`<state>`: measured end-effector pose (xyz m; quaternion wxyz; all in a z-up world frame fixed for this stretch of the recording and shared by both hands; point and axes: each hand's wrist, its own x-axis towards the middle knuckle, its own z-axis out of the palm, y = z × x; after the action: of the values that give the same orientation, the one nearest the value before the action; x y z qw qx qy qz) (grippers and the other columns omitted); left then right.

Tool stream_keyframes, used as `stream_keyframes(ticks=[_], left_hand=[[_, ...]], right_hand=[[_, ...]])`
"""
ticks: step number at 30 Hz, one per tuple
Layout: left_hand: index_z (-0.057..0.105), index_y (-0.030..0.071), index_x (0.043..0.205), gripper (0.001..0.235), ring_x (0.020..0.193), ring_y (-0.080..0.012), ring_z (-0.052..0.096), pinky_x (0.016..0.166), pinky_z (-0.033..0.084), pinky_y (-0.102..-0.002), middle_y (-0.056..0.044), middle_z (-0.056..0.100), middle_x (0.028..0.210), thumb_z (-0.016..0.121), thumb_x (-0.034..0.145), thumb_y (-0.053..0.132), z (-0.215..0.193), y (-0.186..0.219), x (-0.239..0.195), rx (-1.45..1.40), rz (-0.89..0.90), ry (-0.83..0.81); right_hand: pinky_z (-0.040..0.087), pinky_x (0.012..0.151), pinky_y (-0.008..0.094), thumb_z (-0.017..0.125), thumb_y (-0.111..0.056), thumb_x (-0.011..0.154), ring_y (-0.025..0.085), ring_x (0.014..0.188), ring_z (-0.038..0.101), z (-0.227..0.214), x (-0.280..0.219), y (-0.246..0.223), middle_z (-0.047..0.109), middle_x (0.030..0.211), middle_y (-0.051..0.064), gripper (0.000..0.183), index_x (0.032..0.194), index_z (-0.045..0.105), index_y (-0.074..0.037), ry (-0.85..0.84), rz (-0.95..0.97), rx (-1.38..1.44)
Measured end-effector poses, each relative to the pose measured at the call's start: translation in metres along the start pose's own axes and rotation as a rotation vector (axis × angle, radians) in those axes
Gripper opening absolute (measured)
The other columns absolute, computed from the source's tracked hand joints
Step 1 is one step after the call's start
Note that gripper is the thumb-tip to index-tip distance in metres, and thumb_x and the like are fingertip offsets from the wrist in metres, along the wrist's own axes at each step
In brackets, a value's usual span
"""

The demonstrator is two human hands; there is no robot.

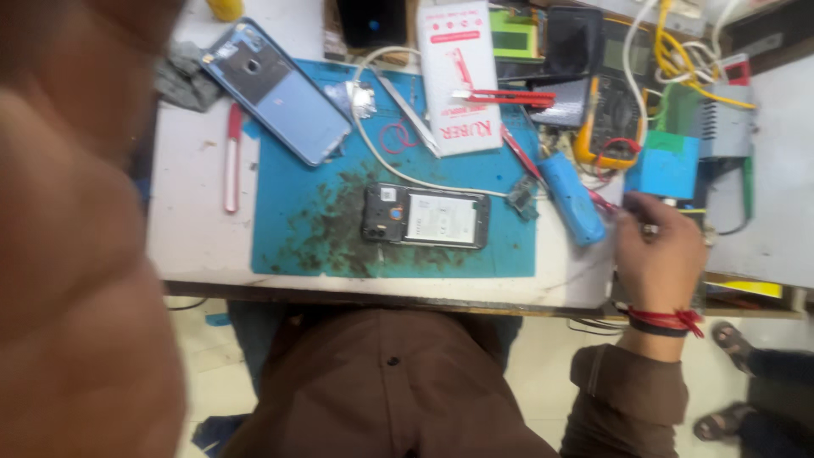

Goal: The person uses a red plastic pry tool to open a blue smartphone, removes the back cover, and then uses the tool to pry and separate the battery from the phone's internal frame. The back cover is placed on the workbench, and the person continues to work on the battery area.

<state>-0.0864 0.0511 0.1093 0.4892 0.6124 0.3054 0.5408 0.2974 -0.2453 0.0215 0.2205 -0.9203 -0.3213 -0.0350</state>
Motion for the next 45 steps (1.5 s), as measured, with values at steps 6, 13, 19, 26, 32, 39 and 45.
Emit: stream_keyframes(ticks=[6, 13, 19, 26, 32, 39, 45], left_hand=[[0.062, 0.006, 0.132, 0.047, 0.106, -0.0188, 0.069, 0.104, 0.049, -0.04, -0.009, 0.071, 0.125, 0.08, 0.09, 0.014, -0.011, 0.005, 0.015, -0.018, -0.029, 0.0], [0.062, 0.006, 0.13, 0.043, 0.101, -0.0172, 0.069, 0.099, 0.051, -0.037, -0.009, 0.071, 0.123, 0.079, 0.091, 0.01, -0.01, 0.004, 0.038, -0.088, -0.048, -0.032], [0.063, 0.006, 0.128, 0.039, 0.098, -0.0159, 0.07, 0.095, 0.053, -0.034, -0.008, 0.072, 0.122, 0.077, 0.092, 0.007, -0.023, 0.022, 0.051, -0.064, 0.041, 0.023], [0.064, 0.006, 0.126, 0.035, 0.093, -0.0143, 0.07, 0.09, 0.056, -0.031, -0.008, 0.072, 0.12, 0.075, 0.092, 0.003, 0.036, 0.019, 0.007, -0.211, -0.067, -0.235], [0.068, 0.009, 0.12, 0.028, 0.092, -0.0126, 0.077, 0.083, 0.061, -0.027, -0.004, 0.078, 0.111, 0.077, 0.093, 0.005, 0.144, -0.023, -0.03, -0.047, -0.091, -0.744], [0.065, -0.004, 0.125, 0.043, 0.098, -0.0346, 0.069, 0.088, 0.051, -0.042, -0.017, 0.07, 0.113, 0.068, 0.095, 0.026, 0.186, -0.049, -0.06, 0.199, 0.426, -0.75], [0.066, 0.008, 0.086, 0.022, 0.068, -0.0299, 0.066, 0.066, 0.048, -0.044, -0.008, 0.068, 0.074, 0.07, 0.099, 0.025, 0.175, -0.065, -0.075, 0.266, 0.353, -0.856]], right_hand=[[0.051, 0.085, 0.045, 0.079, -0.023, 0.095, 0.034, 0.09, 0.064, 0.006, -0.004, 0.004, 0.074, 0.097, 0.012, 0.024, 0.116, 0.08, -0.011, -0.073, -0.138, -0.207], [0.051, 0.086, 0.043, 0.078, -0.026, 0.103, 0.034, 0.09, 0.064, 0.004, -0.01, 0.014, 0.073, 0.096, 0.013, 0.017, 0.112, 0.08, -0.011, -0.053, -0.192, -0.267], [0.051, 0.074, 0.032, 0.077, -0.012, 0.102, 0.02, 0.082, 0.064, -0.011, -0.018, 0.016, 0.073, 0.098, 0.013, 0.019, 0.117, 0.075, -0.001, -0.037, 0.116, 0.196], [0.06, 0.09, 0.027, 0.066, -0.002, 0.118, 0.014, 0.101, 0.071, 0.009, -0.005, 0.024, 0.074, 0.123, 0.015, 0.018, 0.134, 0.06, 0.001, 0.259, 0.087, 0.932], [0.058, 0.1, 0.032, 0.064, -0.003, 0.117, 0.02, 0.111, 0.07, 0.036, -0.01, -0.028, 0.069, 0.124, 0.017, 0.021, 0.136, 0.057, 0.002, 0.46, -0.006, 0.882], [0.058, 0.091, 0.035, 0.065, -0.011, 0.113, 0.021, 0.092, 0.07, 0.028, -0.039, -0.08, 0.071, 0.118, 0.017, 0.029, 0.139, 0.056, -0.001, 0.374, 0.147, 1.398], [0.06, 0.091, 0.037, 0.067, -0.008, 0.104, 0.022, 0.1, 0.071, 0.03, -0.066, -0.103, 0.071, 0.119, 0.015, 0.038, 0.14, 0.053, -0.004, 0.186, 0.186, 1.459]])
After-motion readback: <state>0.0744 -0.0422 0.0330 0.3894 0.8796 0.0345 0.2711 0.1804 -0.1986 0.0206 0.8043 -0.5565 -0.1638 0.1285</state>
